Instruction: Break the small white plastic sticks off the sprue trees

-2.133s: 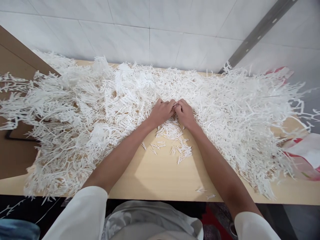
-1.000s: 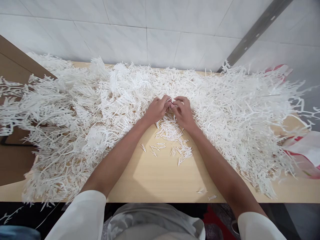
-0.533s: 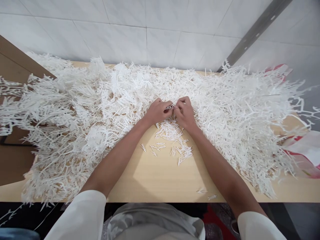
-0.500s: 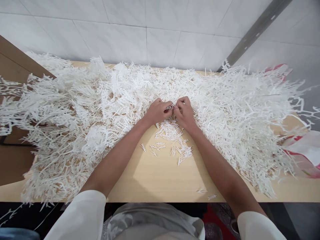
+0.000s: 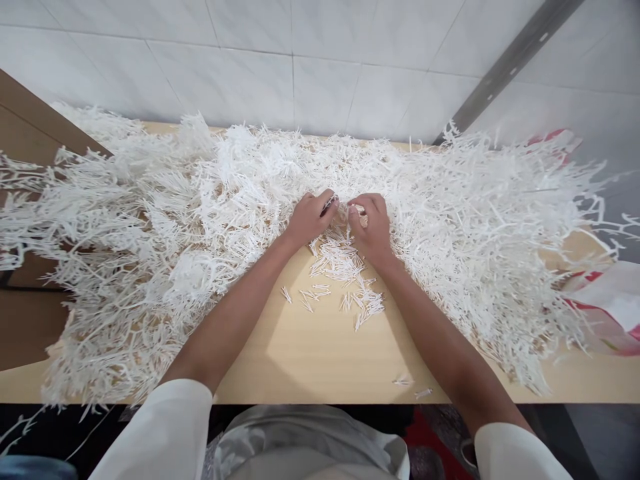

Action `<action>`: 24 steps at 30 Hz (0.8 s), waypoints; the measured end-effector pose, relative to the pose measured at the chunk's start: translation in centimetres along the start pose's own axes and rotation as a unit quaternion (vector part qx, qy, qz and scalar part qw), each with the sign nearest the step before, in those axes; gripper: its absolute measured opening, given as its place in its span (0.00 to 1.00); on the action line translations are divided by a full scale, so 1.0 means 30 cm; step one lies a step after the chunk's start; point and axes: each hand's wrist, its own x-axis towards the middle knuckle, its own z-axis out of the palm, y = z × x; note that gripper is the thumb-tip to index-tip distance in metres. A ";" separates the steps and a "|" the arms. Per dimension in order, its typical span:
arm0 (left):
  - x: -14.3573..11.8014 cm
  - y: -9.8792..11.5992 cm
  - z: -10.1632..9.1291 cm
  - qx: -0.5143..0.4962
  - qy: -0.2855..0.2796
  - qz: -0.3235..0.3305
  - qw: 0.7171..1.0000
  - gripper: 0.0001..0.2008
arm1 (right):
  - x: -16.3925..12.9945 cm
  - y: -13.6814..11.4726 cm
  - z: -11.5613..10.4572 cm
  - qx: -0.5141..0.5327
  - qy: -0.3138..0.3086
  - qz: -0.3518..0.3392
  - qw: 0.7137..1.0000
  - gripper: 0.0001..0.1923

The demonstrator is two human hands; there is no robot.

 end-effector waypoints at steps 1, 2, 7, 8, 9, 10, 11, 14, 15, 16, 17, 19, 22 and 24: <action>-0.002 0.001 0.001 -0.005 -0.005 0.012 1.000 0.13 | 0.005 0.008 0.002 0.011 0.010 0.023 1.000 0.14; -0.004 0.002 0.002 -0.009 -0.007 0.021 1.000 0.13 | 0.010 0.016 0.003 0.021 0.008 0.037 0.999 0.15; -0.007 0.001 0.009 0.001 -0.009 0.036 0.999 0.09 | 0.016 0.026 0.006 0.015 -0.036 0.040 0.998 0.15; -0.007 0.000 0.010 0.003 -0.008 0.034 0.999 0.09 | 0.015 0.024 0.007 0.012 -0.036 0.048 0.998 0.15; -0.007 0.000 0.010 0.000 -0.008 0.034 0.999 0.10 | 0.014 0.022 0.007 0.011 -0.035 0.056 0.998 0.15; -0.007 -0.001 0.010 -0.009 -0.010 0.033 0.999 0.10 | 0.013 0.021 0.008 0.012 -0.036 0.061 0.997 0.16; -0.006 -0.002 0.010 -0.020 -0.013 0.032 0.999 0.11 | 0.013 0.020 0.009 0.013 -0.040 0.061 0.997 0.16; -0.003 -0.008 0.009 -0.046 -0.029 0.035 0.998 0.12 | 0.014 0.019 0.010 0.008 -0.068 0.039 0.997 0.16; -0.003 -0.010 0.010 -0.047 -0.033 0.038 0.998 0.13 | 0.014 0.019 0.010 0.005 -0.074 0.035 0.997 0.17; -0.002 -0.013 0.011 -0.044 -0.035 0.040 0.998 0.13 | 0.015 0.017 0.010 0.002 -0.079 0.036 0.996 0.17; -0.001 -0.015 0.013 -0.040 -0.037 0.042 0.998 0.13 | 0.015 0.015 0.009 0.000 -0.083 0.039 0.996 0.17; 0.000 -0.017 0.017 -0.027 -0.037 0.043 0.998 0.12 | 0.015 0.011 0.007 -0.001 -0.090 0.044 0.995 0.17; -0.001 -0.016 0.022 0.008 -0.027 0.037 0.999 0.12 | 0.013 0.010 0.006 -0.002 -0.102 0.029 0.994 0.16; -0.003 -0.012 0.022 0.023 -0.022 0.028 0.999 0.11 | 0.013 0.017 0.008 0.001 -0.101 0.014 0.995 0.13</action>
